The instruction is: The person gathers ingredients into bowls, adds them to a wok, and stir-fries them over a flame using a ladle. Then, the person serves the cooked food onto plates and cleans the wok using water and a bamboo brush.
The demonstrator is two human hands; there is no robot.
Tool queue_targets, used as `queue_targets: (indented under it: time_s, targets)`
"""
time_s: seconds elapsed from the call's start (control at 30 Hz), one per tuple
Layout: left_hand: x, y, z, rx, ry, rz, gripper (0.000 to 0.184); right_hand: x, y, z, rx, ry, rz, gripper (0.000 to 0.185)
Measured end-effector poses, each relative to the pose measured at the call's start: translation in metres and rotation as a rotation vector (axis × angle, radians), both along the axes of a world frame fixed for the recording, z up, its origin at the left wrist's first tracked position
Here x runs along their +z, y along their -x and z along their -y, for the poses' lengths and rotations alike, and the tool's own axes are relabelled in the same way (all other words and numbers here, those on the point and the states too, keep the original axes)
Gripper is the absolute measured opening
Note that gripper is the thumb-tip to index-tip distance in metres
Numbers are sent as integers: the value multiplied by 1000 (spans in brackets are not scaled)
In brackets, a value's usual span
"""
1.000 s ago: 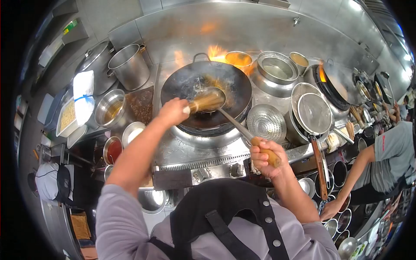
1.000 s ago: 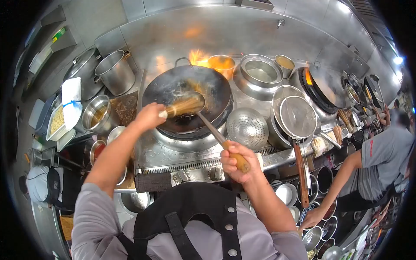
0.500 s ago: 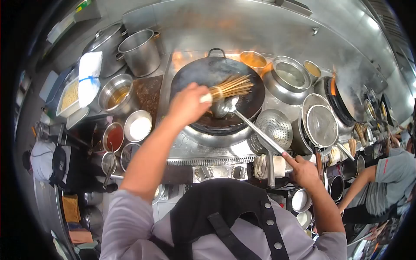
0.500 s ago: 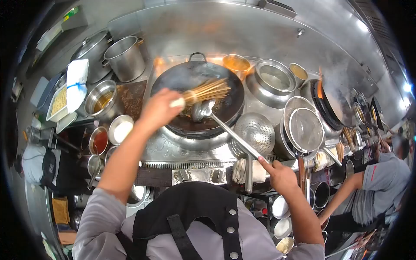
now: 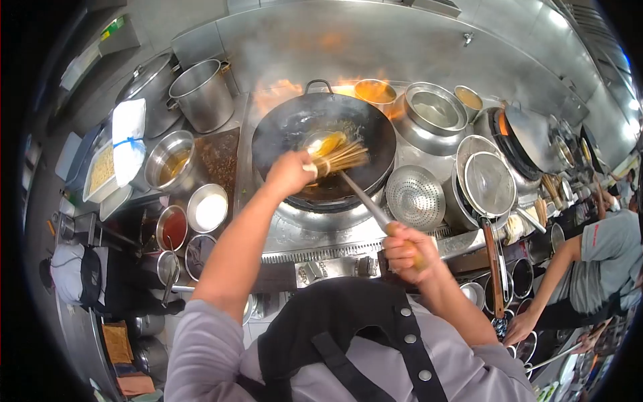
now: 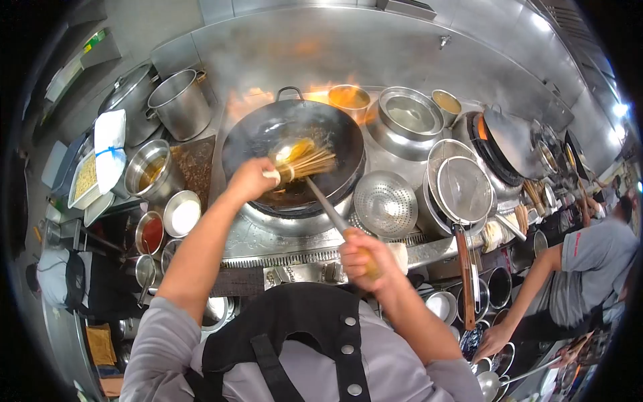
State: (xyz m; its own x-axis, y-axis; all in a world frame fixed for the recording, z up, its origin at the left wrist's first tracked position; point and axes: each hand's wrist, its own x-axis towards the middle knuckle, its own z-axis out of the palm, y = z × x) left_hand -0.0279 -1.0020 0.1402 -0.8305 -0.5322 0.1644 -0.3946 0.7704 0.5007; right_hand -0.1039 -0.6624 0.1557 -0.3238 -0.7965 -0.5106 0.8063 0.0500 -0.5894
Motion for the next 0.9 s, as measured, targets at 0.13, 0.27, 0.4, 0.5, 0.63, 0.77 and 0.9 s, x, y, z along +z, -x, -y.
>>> queue_targets:
  time_s: [0.13, 0.27, 0.4, 0.5, 0.63, 0.77, 0.9]
  targets:
    - [40, -23, 18, 63, -151, -14, 35, -10, 9, -25, 142, -296, -726, 70]
    - [122, -55, 28, -72, 178, 411, 33, -41, 0, -111, -9, -496, -1381, 78]
    - [111, 3, -6, -478, 172, 375, 33, -84, -33, -191, -46, -689, -1277, 77]
    - [63, 102, -29, -222, 118, 334, 28, -133, -52, -209, 7, -848, -1272, 76]
    - [11, 160, -16, -32, 266, 74, 25, -278, -38, -217, -488, -436, -692, 58]
    - [71, 114, -41, -185, 239, 398, 27, -398, 4, -205, -236, -609, -1023, 36]
    - [75, 119, -51, -278, 229, 428, 31, -376, 35, -176, 261, -747, -1383, 22]
